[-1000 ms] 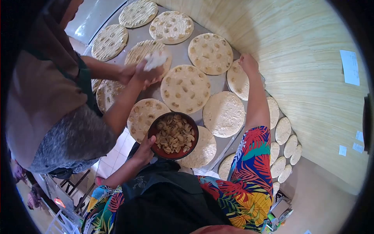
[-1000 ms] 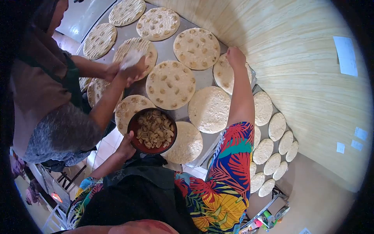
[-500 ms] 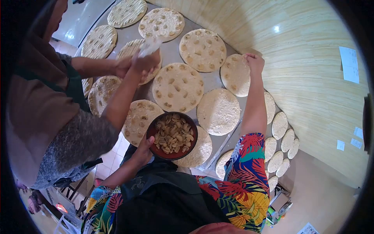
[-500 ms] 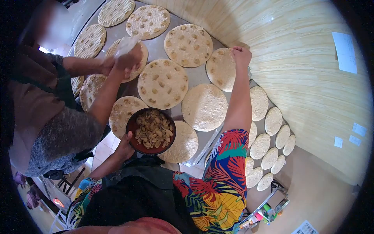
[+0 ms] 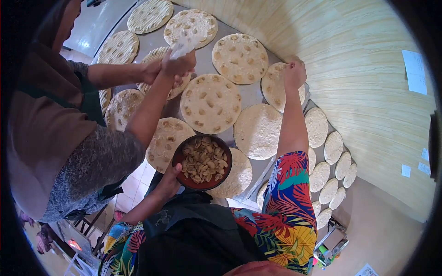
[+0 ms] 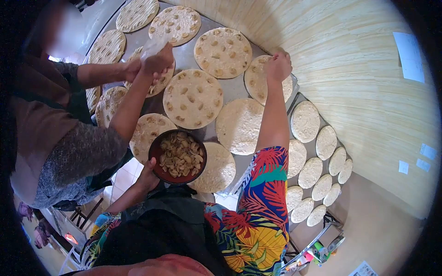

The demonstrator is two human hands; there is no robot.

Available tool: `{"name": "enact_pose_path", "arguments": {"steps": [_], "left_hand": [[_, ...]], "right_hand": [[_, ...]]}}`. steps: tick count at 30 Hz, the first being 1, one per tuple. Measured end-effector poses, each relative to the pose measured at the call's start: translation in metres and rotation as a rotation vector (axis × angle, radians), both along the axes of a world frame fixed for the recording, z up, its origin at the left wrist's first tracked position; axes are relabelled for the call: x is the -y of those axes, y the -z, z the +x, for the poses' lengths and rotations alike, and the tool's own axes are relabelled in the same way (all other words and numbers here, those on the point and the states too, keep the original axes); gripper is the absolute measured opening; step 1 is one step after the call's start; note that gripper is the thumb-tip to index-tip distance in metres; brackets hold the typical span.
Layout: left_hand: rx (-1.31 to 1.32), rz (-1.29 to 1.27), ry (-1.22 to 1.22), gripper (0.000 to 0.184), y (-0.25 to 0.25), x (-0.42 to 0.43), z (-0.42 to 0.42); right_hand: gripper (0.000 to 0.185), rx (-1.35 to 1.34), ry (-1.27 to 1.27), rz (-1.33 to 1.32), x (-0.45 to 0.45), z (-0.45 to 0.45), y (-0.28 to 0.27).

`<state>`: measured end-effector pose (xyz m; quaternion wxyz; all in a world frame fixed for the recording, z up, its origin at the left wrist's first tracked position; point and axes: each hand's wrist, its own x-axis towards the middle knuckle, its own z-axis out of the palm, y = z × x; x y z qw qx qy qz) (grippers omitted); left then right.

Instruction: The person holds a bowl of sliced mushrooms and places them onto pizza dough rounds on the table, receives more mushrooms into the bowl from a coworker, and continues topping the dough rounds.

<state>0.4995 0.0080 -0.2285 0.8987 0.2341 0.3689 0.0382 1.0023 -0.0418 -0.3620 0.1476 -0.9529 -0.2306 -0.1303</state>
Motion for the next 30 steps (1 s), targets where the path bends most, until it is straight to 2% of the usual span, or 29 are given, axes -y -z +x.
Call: {"name": "enact_pose_path", "arguments": {"steps": [5, 11, 13, 14, 16, 19, 23, 26, 30], "left_hand": [[-0.022, 0.022, -0.018, 0.08, 0.003, 0.004, -0.004], [0.008, 0.051, -0.019, 0.077, -0.009, 0.0, 0.003], [0.001, 0.076, -0.02, 0.076, -0.011, 0.0, 0.006], [0.007, 0.101, -0.041, 0.075, -0.007, 0.001, 0.007], [0.025, 0.121, -0.047, 0.071, -0.01, 0.0, 0.007], [0.055, 0.113, -0.014, 0.067, -0.027, -0.003, 0.012], [0.142, 0.114, 0.017, 0.066, -0.041, -0.006, 0.009], [0.186, 0.215, 0.051, 0.067, -0.061, 0.0, 0.004], [0.241, 0.249, 0.076, 0.065, -0.06, 0.003, -0.013]], "right_hand": [[0.013, 0.04, -0.065, -0.13, 0.005, -0.015, -0.007], [0.015, -0.12, -0.147, 0.161, 0.011, -0.041, -0.051], [0.012, -0.191, -0.324, 0.373, 0.023, -0.066, -0.07], [0.012, -0.2, -0.317, 0.384, 0.029, -0.084, -0.085], [0.011, -0.463, -0.395, 0.593, 0.044, -0.135, -0.127], [0.009, -0.596, -0.357, 0.581, 0.07, -0.209, -0.183], [0.008, -0.556, -0.415, 0.722, 0.1, -0.286, -0.228], [0.008, -0.509, -0.434, 0.717, 0.11, -0.333, -0.261], [0.014, -0.45, -0.464, 0.624, 0.101, -0.377, -0.29]]}}
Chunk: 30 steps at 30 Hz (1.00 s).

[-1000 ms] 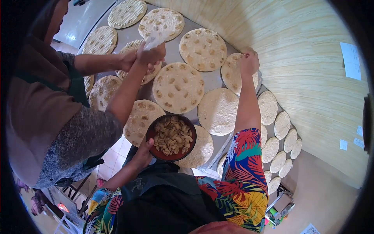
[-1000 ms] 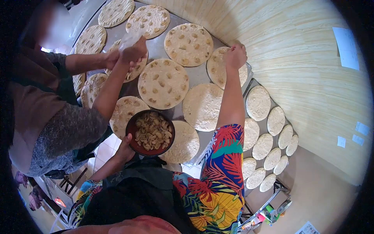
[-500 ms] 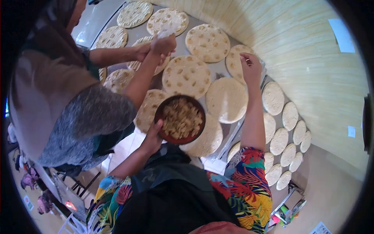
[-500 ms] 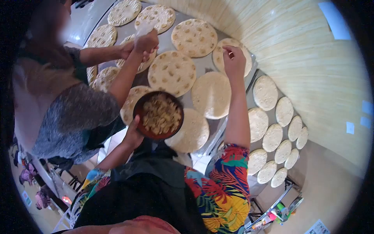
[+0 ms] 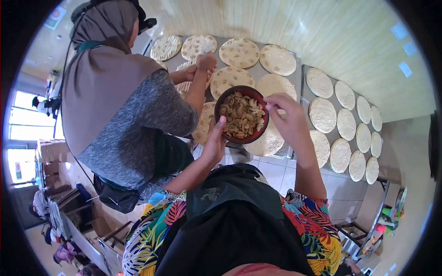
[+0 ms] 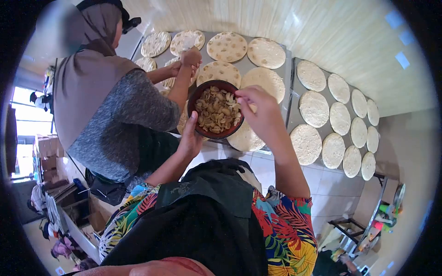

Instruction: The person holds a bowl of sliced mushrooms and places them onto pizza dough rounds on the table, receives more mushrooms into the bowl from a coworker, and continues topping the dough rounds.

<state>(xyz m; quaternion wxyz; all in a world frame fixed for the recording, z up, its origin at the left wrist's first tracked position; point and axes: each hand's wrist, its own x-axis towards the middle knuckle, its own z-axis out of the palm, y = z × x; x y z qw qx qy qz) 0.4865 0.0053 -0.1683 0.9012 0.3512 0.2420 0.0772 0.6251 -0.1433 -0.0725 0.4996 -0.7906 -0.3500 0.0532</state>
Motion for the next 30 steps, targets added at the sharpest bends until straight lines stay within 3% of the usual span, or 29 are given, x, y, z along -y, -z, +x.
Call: {"name": "enact_pose_path", "arguments": {"steps": [2, 5, 8, 11, 18, 20, 21, 30], "left_hand": [[0.062, 0.046, -0.037, 0.061, -0.002, 0.01, -0.012], [0.072, 0.135, -0.112, 0.058, -0.016, 0.02, -0.035], [0.114, 0.036, -0.159, 0.059, -0.029, 0.023, -0.057], [0.126, -0.019, -0.152, 0.056, -0.006, 0.02, -0.07], [0.143, -0.074, -0.072, 0.06, -0.017, 0.018, -0.097], [0.191, -0.126, -0.013, 0.062, -0.023, 0.021, -0.102], [0.201, -0.122, -0.023, 0.062, -0.023, 0.024, -0.102], [0.289, -0.094, 0.051, 0.061, -0.027, 0.035, -0.105]], "right_hand": [[0.018, 0.067, -0.046, -0.037, -0.009, -0.023, 0.001], [0.037, 0.423, -0.065, -0.37, -0.028, -0.055, 0.007], [0.026, 0.626, -0.09, -0.582, -0.04, -0.085, 0.015], [0.02, 0.481, -0.189, -0.67, -0.042, -0.099, 0.019], [0.018, 0.309, -0.224, -0.404, -0.027, -0.139, 0.005], [0.019, 0.106, -0.246, -0.206, -0.026, -0.142, -0.016], [0.018, 0.197, -0.184, -0.145, -0.025, -0.139, -0.015], [0.014, 0.1, 0.035, -0.173, -0.005, -0.137, -0.037]]}}
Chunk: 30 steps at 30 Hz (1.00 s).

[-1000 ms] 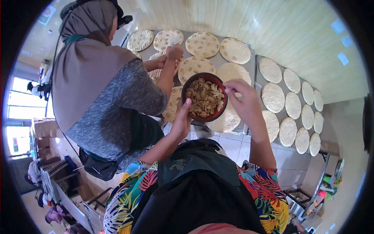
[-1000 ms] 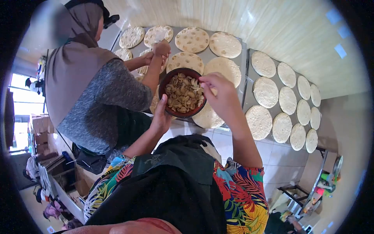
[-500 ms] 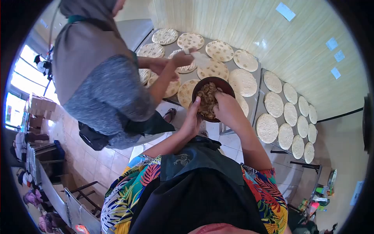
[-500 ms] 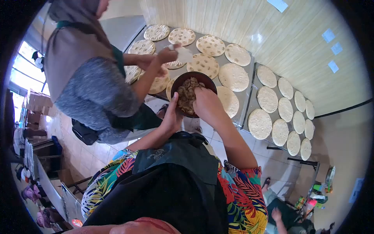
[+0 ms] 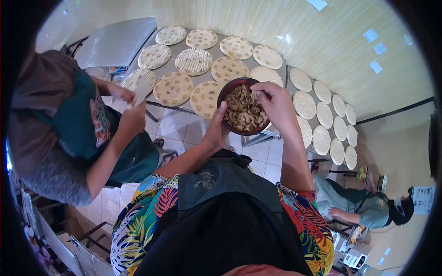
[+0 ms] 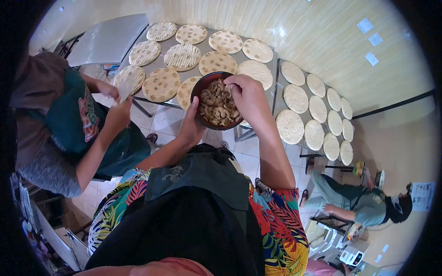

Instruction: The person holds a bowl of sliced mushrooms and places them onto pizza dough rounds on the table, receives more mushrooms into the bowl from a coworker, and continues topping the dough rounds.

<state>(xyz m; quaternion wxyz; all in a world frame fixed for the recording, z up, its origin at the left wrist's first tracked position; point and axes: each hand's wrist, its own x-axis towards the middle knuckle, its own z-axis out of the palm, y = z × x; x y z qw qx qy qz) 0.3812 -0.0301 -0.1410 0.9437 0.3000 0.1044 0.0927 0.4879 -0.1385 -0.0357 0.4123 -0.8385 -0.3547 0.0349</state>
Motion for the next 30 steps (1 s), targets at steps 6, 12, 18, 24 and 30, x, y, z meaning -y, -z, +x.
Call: {"name": "enact_pose_path", "arguments": {"steps": [6, 12, 18, 24, 30], "left_hand": [[0.09, -0.063, 0.069, 0.059, -0.003, 0.009, 0.006], [0.054, -0.038, 0.069, 0.059, -0.007, 0.012, 0.011], [0.015, -0.051, 0.06, 0.062, 0.003, 0.014, 0.02], [-0.041, 0.073, -0.059, 0.055, 0.005, 0.022, 0.032], [-0.012, 0.195, -0.207, 0.052, 0.019, 0.031, 0.045]], "right_hand": [[0.013, -0.071, -0.027, 0.088, 0.016, 0.005, 0.003], [0.014, -0.185, 0.029, 0.126, 0.027, 0.016, 0.009], [0.014, -0.195, -0.05, 0.141, 0.026, 0.019, 0.01], [0.023, 0.42, 0.056, -0.341, 0.016, 0.023, 0.018], [0.037, 0.136, 0.193, -0.574, -0.008, 0.019, 0.03]]}}
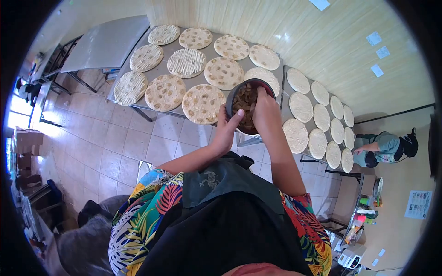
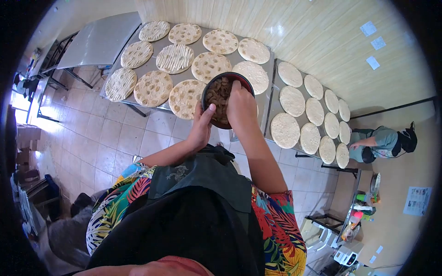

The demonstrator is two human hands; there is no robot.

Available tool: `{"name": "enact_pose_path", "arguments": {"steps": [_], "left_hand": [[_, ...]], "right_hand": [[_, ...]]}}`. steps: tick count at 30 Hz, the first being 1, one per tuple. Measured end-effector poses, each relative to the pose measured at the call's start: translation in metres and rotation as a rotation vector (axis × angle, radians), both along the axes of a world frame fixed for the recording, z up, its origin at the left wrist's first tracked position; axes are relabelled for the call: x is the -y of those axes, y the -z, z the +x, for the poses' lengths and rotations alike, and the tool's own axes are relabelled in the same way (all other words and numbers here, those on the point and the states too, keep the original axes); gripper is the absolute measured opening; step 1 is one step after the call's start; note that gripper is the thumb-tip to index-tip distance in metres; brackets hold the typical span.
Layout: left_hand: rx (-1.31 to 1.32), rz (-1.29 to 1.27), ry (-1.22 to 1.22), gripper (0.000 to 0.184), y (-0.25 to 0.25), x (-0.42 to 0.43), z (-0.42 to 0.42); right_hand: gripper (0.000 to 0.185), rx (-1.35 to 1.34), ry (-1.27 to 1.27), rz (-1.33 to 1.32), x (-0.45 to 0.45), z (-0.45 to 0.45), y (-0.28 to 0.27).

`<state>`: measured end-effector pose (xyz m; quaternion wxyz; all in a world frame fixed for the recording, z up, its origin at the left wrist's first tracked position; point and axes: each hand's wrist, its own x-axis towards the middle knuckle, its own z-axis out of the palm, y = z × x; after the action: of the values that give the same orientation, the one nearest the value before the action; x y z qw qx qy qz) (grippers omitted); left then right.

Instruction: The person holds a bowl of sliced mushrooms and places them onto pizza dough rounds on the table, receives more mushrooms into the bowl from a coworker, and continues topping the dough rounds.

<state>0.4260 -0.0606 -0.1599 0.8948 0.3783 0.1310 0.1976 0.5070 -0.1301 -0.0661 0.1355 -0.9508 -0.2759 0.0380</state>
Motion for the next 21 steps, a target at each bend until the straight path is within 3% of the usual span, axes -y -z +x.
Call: {"name": "enact_pose_path", "arguments": {"steps": [2, 6, 11, 21], "left_hand": [[0.001, -0.042, -0.005, 0.051, -0.001, -0.001, 0.002], [0.016, -0.092, -0.022, 0.049, -0.001, -0.004, 0.004], [0.009, -0.121, -0.048, 0.05, 0.003, -0.008, 0.007], [-0.013, -0.13, -0.073, 0.05, 0.006, -0.017, 0.001]], "right_hand": [[0.036, 0.073, -0.01, 0.25, -0.003, 0.004, 0.014], [0.035, 0.117, -0.106, 0.373, -0.006, 0.013, 0.026], [0.038, -0.13, -0.132, 0.579, -0.014, 0.022, 0.033], [0.038, -0.168, -0.099, 0.489, -0.028, 0.023, 0.035]]}}
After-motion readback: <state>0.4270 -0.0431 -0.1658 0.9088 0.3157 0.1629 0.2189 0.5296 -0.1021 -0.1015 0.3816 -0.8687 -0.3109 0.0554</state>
